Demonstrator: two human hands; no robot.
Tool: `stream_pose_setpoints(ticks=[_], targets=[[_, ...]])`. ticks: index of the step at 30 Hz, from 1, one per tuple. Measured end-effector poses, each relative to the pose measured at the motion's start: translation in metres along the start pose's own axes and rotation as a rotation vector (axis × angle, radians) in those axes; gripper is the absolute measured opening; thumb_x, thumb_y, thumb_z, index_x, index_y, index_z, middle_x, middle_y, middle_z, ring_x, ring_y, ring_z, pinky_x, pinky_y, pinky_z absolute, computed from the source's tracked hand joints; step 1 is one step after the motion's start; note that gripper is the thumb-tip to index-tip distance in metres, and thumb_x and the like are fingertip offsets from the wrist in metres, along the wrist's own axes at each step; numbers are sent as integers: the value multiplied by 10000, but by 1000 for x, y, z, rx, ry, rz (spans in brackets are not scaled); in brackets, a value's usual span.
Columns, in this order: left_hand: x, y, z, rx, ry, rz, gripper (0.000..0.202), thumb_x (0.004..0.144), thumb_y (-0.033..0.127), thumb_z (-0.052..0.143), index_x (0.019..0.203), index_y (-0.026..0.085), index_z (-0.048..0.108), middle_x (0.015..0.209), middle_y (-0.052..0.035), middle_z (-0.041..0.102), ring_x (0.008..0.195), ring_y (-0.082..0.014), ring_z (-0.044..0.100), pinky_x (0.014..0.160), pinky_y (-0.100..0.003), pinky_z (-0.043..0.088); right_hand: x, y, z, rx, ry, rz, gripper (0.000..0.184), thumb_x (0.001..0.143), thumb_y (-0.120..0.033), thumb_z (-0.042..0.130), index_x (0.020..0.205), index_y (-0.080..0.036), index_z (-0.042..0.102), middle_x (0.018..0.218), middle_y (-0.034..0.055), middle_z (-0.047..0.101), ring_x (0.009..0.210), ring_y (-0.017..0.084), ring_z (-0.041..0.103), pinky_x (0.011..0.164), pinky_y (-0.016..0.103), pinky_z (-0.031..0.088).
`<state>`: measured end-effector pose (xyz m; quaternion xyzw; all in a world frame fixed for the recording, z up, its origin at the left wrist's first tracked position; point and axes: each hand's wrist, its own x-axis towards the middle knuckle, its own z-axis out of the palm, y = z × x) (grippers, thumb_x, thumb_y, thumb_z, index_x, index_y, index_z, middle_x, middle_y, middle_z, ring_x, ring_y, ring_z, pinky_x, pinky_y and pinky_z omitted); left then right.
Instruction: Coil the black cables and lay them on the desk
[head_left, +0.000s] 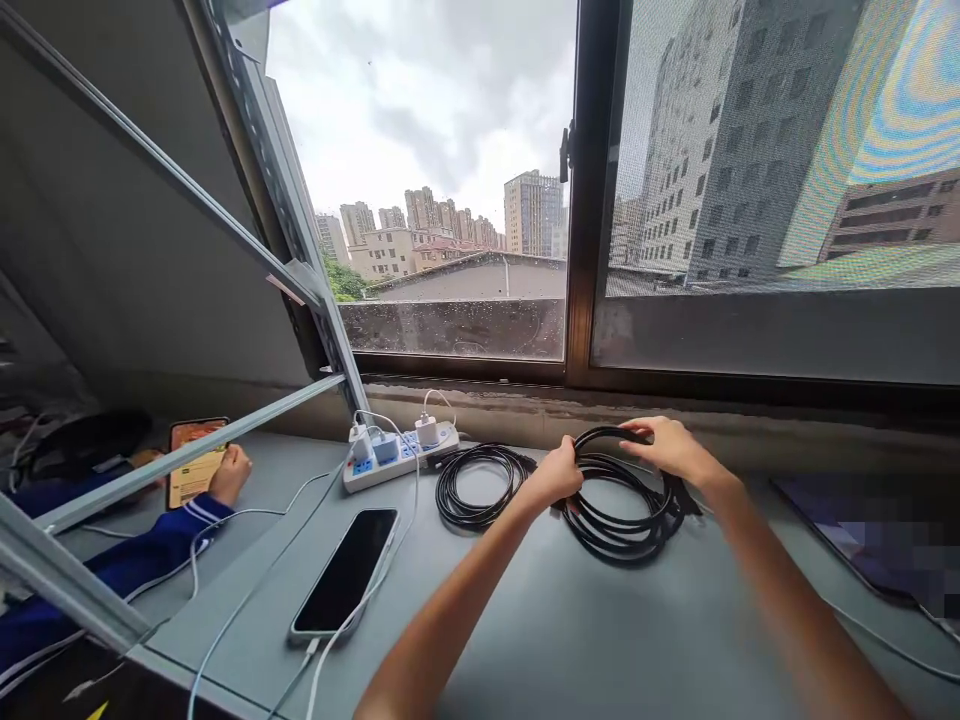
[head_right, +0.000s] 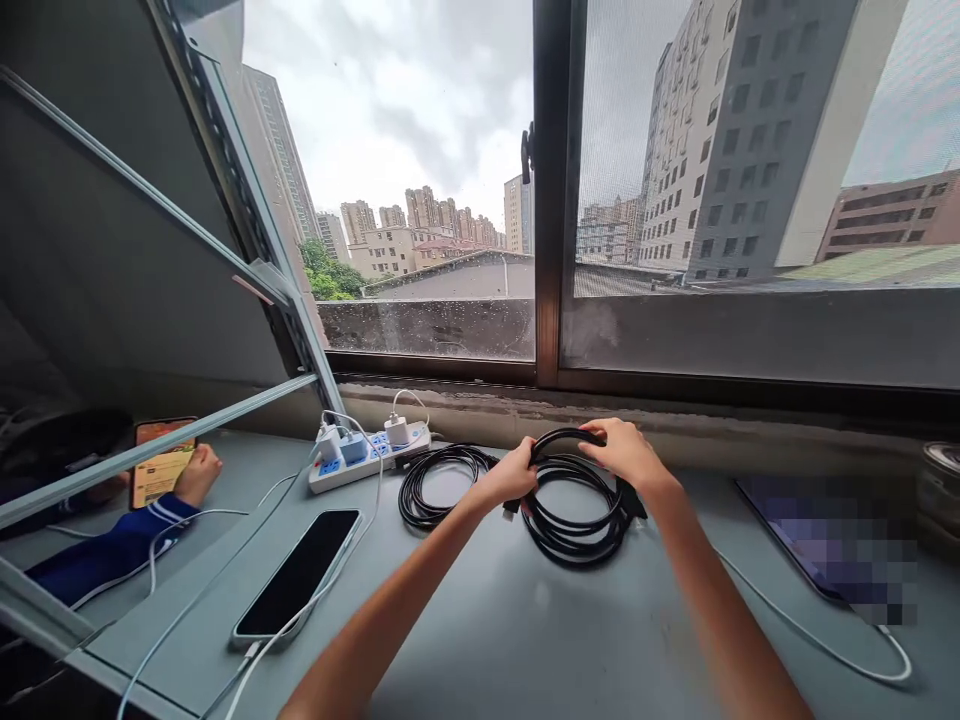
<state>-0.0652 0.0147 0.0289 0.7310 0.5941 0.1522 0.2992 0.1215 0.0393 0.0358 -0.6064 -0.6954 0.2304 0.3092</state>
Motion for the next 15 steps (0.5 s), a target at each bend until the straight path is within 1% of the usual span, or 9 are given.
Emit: stream_pose_setpoints(ticks=[1, 3, 4, 6, 8, 10, 13, 15], targets=[[3, -4, 6, 51, -11, -31, 280, 845, 87, 440, 1125, 84, 443, 924, -116, 625, 649, -164, 638, 604, -293, 523, 3, 6, 6, -19, -68, 18, 291, 764, -96, 641, 1051, -133, 672, 972, 93, 693, 604, 117, 628, 566, 220, 496], [6, -8, 14, 147, -13, -78, 279, 856, 111, 499, 1133, 73, 485, 1006, -126, 615, 848, -188, 637, 750, -339, 530, 6, 17, 17, -58, -187, 70, 300, 780, -64, 629, 1073, -121, 646, 959, 71, 684, 644, 106, 627, 600, 226, 518], [7, -10, 18, 187, -11, -94, 288, 870, 138, 511, 1152, 79, 493, 1043, -122, 608, 920, -193, 620, 804, -360, 520, 8, 22, 22, -78, -235, 106, 281, 809, -76, 611, 1087, -116, 629, 940, 61, 677, 647, 102, 622, 600, 232, 525], [7, -12, 23, 255, -7, -117, 323, 894, 189, 514, 1203, 97, 489, 1109, -115, 591, 990, -199, 596, 858, -393, 503, 11, 29, 31, -118, -304, 185, 254, 859, -125, 585, 1113, -110, 599, 909, 48, 661, 649, 100, 616, 600, 247, 534], [8, -13, 27, 314, -8, -133, 361, 898, 212, 523, 1240, 107, 479, 1144, -116, 580, 1022, -207, 585, 889, -414, 489, 13, 36, 38, -160, -336, 246, 257, 872, -161, 587, 1124, -107, 586, 931, 54, 647, 701, 111, 623, 640, 267, 543], [9, -15, 31, 366, -7, -145, 392, 892, 218, 536, 1264, 111, 470, 1164, -120, 573, 1059, -220, 570, 919, -434, 470, 14, 40, 41, -200, -341, 276, 273, 862, -179, 606, 1126, -109, 584, 1017, 73, 630, 805, 136, 627, 703, 298, 546], [11, -15, 34, 424, 13, -155, 436, 896, 221, 532, 1308, 117, 436, 1184, -126, 565, 1095, -232, 553, 942, -449, 450, 14, 42, 40, -244, -335, 292, 290, 848, -196, 627, 1124, -119, 586, 1124, 88, 597, 930, 169, 610, 771, 338, 537], [12, -14, 35, 451, 36, -161, 439, 909, 230, 508, 1323, 115, 419, 1172, -126, 572, 1087, -231, 558, 940, -450, 449, 13, 41, 38, -263, -337, 297, 295, 847, -210, 629, 1126, -124, 586, 1113, 84, 601, 938, 174, 608, 779, 346, 534]])
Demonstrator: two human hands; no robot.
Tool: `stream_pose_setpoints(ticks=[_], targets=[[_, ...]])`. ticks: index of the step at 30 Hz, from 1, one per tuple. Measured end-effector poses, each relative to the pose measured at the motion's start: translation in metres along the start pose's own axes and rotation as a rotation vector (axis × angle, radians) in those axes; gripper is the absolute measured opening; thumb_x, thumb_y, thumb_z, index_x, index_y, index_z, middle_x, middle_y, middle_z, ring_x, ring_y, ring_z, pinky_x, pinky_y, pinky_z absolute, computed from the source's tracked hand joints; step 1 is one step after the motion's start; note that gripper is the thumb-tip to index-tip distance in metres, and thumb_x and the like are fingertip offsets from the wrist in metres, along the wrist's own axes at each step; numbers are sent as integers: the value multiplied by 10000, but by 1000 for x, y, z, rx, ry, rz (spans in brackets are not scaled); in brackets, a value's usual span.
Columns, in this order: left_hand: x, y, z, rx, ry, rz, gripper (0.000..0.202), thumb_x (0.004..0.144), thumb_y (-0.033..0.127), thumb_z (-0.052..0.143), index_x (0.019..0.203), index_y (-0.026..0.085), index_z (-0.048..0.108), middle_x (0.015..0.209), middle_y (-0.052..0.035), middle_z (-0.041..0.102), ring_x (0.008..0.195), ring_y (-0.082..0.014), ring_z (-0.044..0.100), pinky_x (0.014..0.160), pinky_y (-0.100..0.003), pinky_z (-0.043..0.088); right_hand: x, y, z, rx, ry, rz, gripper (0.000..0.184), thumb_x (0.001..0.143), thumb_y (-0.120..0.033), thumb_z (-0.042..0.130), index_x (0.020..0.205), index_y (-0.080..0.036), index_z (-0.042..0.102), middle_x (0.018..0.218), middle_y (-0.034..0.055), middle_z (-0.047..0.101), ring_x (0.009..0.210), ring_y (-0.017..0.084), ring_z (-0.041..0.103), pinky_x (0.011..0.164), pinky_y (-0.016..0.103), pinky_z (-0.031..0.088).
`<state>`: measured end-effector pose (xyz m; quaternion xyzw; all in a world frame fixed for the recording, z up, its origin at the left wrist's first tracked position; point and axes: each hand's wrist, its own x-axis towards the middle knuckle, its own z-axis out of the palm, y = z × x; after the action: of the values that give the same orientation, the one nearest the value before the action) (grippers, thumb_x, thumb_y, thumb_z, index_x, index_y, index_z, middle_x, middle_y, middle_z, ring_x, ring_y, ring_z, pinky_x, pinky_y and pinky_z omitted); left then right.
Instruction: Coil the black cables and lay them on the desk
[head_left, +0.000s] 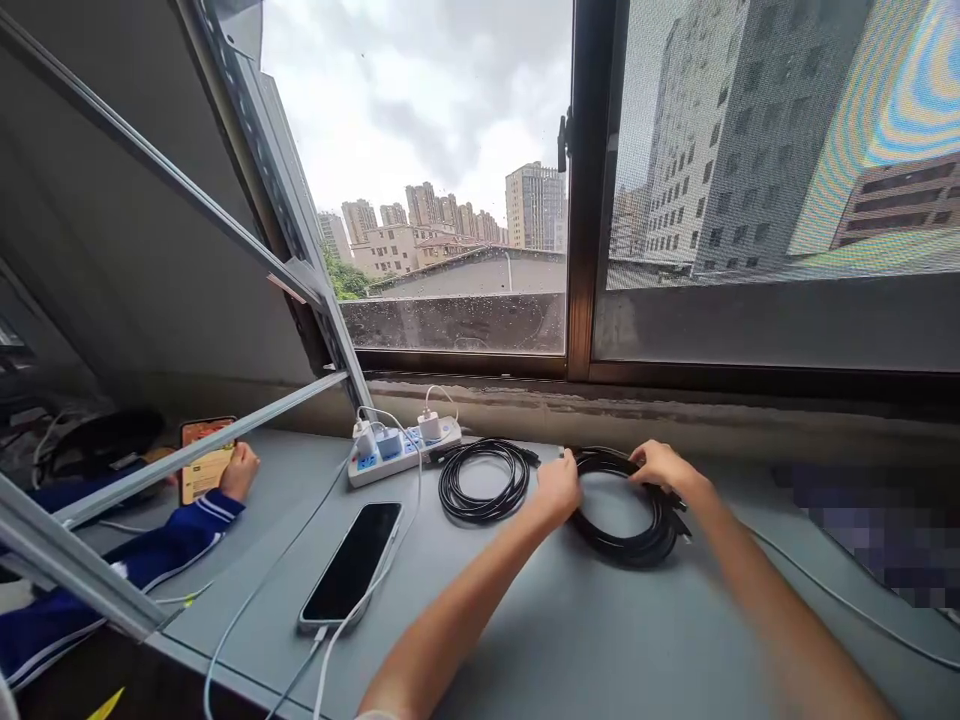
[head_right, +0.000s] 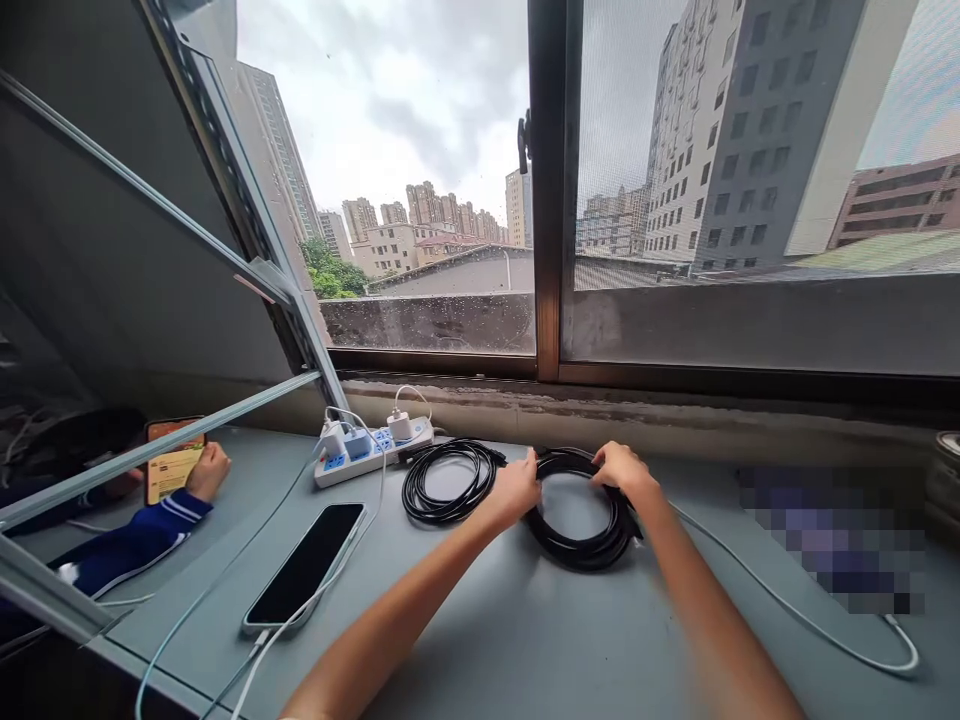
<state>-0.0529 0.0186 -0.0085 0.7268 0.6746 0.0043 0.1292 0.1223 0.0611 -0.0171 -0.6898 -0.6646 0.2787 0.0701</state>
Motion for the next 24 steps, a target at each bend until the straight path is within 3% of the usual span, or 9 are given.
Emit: stream_pose_setpoints(ticks=[11, 16, 20, 24], targets=[[-9, 11, -12, 69, 50, -18, 385, 880, 203, 548, 1243, 94, 478, 1089, -114, 608, 1016, -214, 591, 891, -401, 472, -10, -4, -5, -82, 28, 47, 335, 840, -277, 641, 1142, -145, 582, 1120, 82, 597, 934, 172, 599, 823, 362, 507], [-12, 10, -17, 88, 52, -5, 359, 871, 206, 559, 1210, 99, 504, 1110, -110, 597, 1043, -213, 572, 903, -400, 460, -7, -4, -3, -112, 72, 8, 264, 843, -279, 638, 1067, -143, 612, 988, 58, 631, 874, 162, 609, 810, 355, 502], [-17, 11, -19, 93, 66, 25, 365, 854, 238, 585, 1187, 103, 521, 1138, -109, 588, 1096, -224, 539, 915, -395, 446, -10, -3, -2, -126, 199, -83, 179, 842, -295, 638, 914, -130, 636, 848, 44, 637, 790, 148, 613, 748, 329, 508], [-21, 19, -26, 82, 157, 30, 416, 836, 269, 588, 1209, 102, 512, 1218, -156, 543, 1188, -261, 472, 940, -348, 411, -24, -1, -8, -104, 388, -295, 165, 862, -330, 609, 824, -172, 633, 767, 25, 636, 688, 114, 599, 646, 254, 483]])
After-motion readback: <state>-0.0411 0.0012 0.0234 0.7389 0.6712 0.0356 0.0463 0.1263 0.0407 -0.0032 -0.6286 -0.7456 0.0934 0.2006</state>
